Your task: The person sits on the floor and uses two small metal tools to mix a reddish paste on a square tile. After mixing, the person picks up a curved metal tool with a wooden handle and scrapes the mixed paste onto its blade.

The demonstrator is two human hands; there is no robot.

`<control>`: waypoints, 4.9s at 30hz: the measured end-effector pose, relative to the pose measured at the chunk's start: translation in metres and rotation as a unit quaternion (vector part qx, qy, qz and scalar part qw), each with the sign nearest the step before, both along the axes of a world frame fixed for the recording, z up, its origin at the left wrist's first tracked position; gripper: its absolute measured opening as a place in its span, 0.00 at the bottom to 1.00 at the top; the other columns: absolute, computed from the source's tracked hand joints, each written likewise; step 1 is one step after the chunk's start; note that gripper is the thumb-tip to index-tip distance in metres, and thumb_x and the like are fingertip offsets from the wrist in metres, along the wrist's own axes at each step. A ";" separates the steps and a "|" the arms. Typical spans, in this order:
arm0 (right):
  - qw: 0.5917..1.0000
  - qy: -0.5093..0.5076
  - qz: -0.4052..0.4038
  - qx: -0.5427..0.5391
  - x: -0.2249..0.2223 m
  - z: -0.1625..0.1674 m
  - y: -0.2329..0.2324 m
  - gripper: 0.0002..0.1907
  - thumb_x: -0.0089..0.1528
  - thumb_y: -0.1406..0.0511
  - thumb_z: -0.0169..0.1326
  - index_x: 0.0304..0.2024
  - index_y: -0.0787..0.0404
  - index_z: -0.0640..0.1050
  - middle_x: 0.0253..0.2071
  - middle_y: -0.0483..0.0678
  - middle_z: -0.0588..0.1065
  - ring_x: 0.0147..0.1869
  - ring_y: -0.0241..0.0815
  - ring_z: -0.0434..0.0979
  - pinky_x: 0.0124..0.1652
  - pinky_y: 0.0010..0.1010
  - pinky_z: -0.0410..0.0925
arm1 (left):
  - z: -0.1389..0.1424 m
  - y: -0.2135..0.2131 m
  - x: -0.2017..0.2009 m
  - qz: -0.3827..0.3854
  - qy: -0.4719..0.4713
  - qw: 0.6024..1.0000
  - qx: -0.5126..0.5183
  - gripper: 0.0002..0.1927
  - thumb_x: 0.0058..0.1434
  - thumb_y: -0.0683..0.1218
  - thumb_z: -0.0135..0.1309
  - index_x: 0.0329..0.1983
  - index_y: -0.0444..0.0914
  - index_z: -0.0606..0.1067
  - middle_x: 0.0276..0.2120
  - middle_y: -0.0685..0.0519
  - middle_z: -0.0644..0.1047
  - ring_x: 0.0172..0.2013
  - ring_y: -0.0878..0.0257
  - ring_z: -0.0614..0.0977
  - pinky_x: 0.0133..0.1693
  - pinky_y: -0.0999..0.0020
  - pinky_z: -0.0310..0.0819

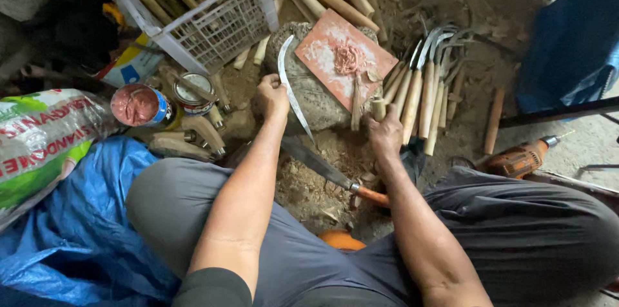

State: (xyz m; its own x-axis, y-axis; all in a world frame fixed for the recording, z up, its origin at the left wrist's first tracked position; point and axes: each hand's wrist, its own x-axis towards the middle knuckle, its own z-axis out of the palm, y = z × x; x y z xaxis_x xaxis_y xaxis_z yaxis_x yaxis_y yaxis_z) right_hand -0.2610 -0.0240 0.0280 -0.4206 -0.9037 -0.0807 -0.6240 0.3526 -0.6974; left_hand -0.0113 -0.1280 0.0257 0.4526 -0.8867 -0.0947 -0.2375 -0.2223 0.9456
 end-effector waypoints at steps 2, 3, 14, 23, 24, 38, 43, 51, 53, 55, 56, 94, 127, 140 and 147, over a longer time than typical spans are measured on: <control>0.996 0.067 0.009 0.051 0.004 0.003 -0.005 0.32 0.62 0.58 0.64 0.60 0.63 0.65 0.42 0.63 0.78 0.45 0.61 0.79 0.43 0.50 0.70 | -0.002 0.001 0.003 0.003 -0.058 0.998 0.021 0.12 0.55 0.39 0.59 0.44 0.36 0.80 0.34 0.46 0.85 0.35 0.55 0.87 0.40 0.61 0.79; 0.995 0.041 0.028 0.082 0.007 0.005 -0.007 0.31 0.64 0.59 0.62 0.61 0.64 0.63 0.44 0.63 0.78 0.45 0.59 0.80 0.43 0.47 0.72 | -0.002 0.003 0.004 0.007 -0.087 0.996 0.033 0.12 0.55 0.40 0.60 0.43 0.36 0.81 0.34 0.45 0.85 0.35 0.54 0.87 0.39 0.60 0.78; 0.967 -0.220 0.107 0.067 0.061 0.052 0.003 0.25 0.63 0.63 0.60 0.62 0.61 0.71 0.40 0.52 0.79 0.34 0.38 0.77 0.31 0.31 0.73 | -0.012 0.013 0.009 -0.052 -0.203 0.978 -0.012 0.17 0.49 0.38 0.59 0.44 0.34 0.81 0.30 0.42 0.82 0.35 0.45 0.84 0.41 0.53 0.76; 0.959 -0.266 0.097 0.033 0.061 0.048 0.001 0.25 0.61 0.63 0.62 0.59 0.64 0.74 0.40 0.50 0.79 0.38 0.36 0.78 0.37 0.29 0.74 | -0.001 0.023 -0.002 -0.036 -0.135 0.990 0.032 0.24 0.60 0.47 0.59 0.58 0.32 0.74 0.34 0.42 0.82 0.39 0.48 0.82 0.45 0.55 0.73; 0.955 -0.284 0.088 0.015 0.061 0.049 0.000 0.25 0.61 0.63 0.63 0.59 0.65 0.74 0.41 0.50 0.79 0.39 0.37 0.78 0.38 0.29 0.74 | 0.004 0.028 -0.008 -0.027 -0.127 0.990 0.046 0.24 0.62 0.50 0.59 0.58 0.34 0.74 0.35 0.43 0.83 0.41 0.49 0.82 0.46 0.55 0.73; 0.993 -0.057 -0.047 -0.098 0.008 0.025 -0.043 0.12 0.66 0.65 0.60 0.50 0.63 0.81 0.50 0.53 0.82 0.52 0.47 0.82 0.53 0.36 0.75 | -0.005 0.069 -0.048 -0.247 0.288 0.909 0.170 0.13 0.62 0.46 0.61 0.45 0.36 0.74 0.31 0.53 0.77 0.29 0.63 0.78 0.33 0.62 0.75; 0.990 -0.052 -0.098 -0.082 -0.016 0.012 -0.072 0.18 0.58 0.66 0.65 0.48 0.66 0.77 0.45 0.54 0.77 0.45 0.47 0.80 0.43 0.37 0.74 | -0.015 0.055 -0.044 -0.159 0.366 0.906 0.141 0.08 0.63 0.42 0.59 0.42 0.38 0.71 0.26 0.56 0.74 0.22 0.66 0.76 0.24 0.68 0.73; 0.981 -0.143 -0.112 -0.065 -0.034 0.005 -0.090 0.11 0.58 0.68 0.65 0.42 0.64 0.81 0.36 0.47 0.81 0.37 0.38 0.81 0.38 0.31 0.75 | 0.003 0.056 -0.045 -0.143 0.401 0.893 0.146 0.09 0.62 0.42 0.59 0.42 0.38 0.71 0.27 0.56 0.74 0.23 0.66 0.76 0.24 0.67 0.74; 0.964 -0.216 -0.151 -0.036 -0.039 0.002 -0.090 0.12 0.59 0.67 0.63 0.43 0.63 0.78 0.35 0.46 0.80 0.35 0.37 0.80 0.33 0.31 0.76 | 0.005 0.054 -0.045 -0.147 0.394 0.897 0.137 0.09 0.62 0.42 0.59 0.42 0.38 0.71 0.27 0.56 0.74 0.23 0.66 0.77 0.25 0.68 0.75; 0.965 -0.221 -0.135 -0.054 -0.040 -0.003 -0.092 0.15 0.56 0.68 0.67 0.44 0.64 0.77 0.36 0.46 0.79 0.35 0.37 0.80 0.32 0.30 0.75 | 0.004 0.052 -0.047 -0.148 0.385 0.900 0.144 0.09 0.63 0.42 0.59 0.42 0.38 0.72 0.27 0.55 0.74 0.23 0.66 0.77 0.26 0.68 0.75; 0.965 -0.221 -0.128 -0.063 -0.041 -0.005 -0.093 0.17 0.55 0.68 0.68 0.44 0.64 0.77 0.36 0.46 0.79 0.35 0.37 0.79 0.32 0.30 0.75 | 0.004 0.052 -0.048 -0.147 0.380 0.900 0.157 0.09 0.63 0.42 0.59 0.42 0.37 0.72 0.27 0.55 0.75 0.23 0.66 0.78 0.26 0.69 0.76; 0.917 0.038 -0.354 0.181 -0.292 -0.107 0.006 0.19 0.66 0.62 0.54 0.56 0.64 0.78 0.51 0.57 0.80 0.49 0.53 0.80 0.48 0.43 0.72 | 0.085 0.077 -0.049 -0.188 0.418 0.879 0.130 0.11 0.67 0.41 0.56 0.51 0.36 0.71 0.33 0.53 0.75 0.32 0.63 0.78 0.38 0.67 0.75; 0.937 -0.322 -0.133 0.031 -0.256 -0.084 0.020 0.24 0.62 0.76 0.54 0.61 0.64 0.74 0.47 0.50 0.79 0.45 0.43 0.81 0.41 0.33 0.74 | 0.101 0.078 -0.050 -0.205 0.445 0.866 0.100 0.10 0.67 0.40 0.56 0.50 0.37 0.71 0.33 0.53 0.76 0.32 0.64 0.79 0.38 0.67 0.76; 0.927 -0.193 -0.272 0.169 -0.251 -0.071 0.017 0.22 0.61 0.71 0.54 0.59 0.61 0.75 0.45 0.53 0.79 0.37 0.50 0.79 0.29 0.42 0.72 | 0.101 0.078 -0.049 -0.197 0.448 0.867 0.094 0.10 0.66 0.39 0.57 0.49 0.38 0.72 0.33 0.54 0.76 0.31 0.64 0.78 0.36 0.67 0.76; 0.949 0.153 -0.266 0.073 -0.251 -0.054 0.007 0.22 0.54 0.62 0.65 0.49 0.67 0.81 0.42 0.59 0.80 0.42 0.57 0.81 0.36 0.47 0.71 | 0.082 0.077 -0.046 -0.165 0.416 0.887 0.112 0.11 0.64 0.39 0.57 0.47 0.38 0.71 0.31 0.54 0.75 0.28 0.65 0.77 0.32 0.68 0.75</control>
State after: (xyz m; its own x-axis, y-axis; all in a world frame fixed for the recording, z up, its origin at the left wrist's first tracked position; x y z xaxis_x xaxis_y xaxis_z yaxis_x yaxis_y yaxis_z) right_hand -0.5116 -0.0166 -0.0264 -0.8386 -0.5446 0.0104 -0.4950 0.7539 -0.4320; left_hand -0.0568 -0.0515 0.1072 -0.1363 -0.8742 -0.4660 0.4341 -0.4755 0.7651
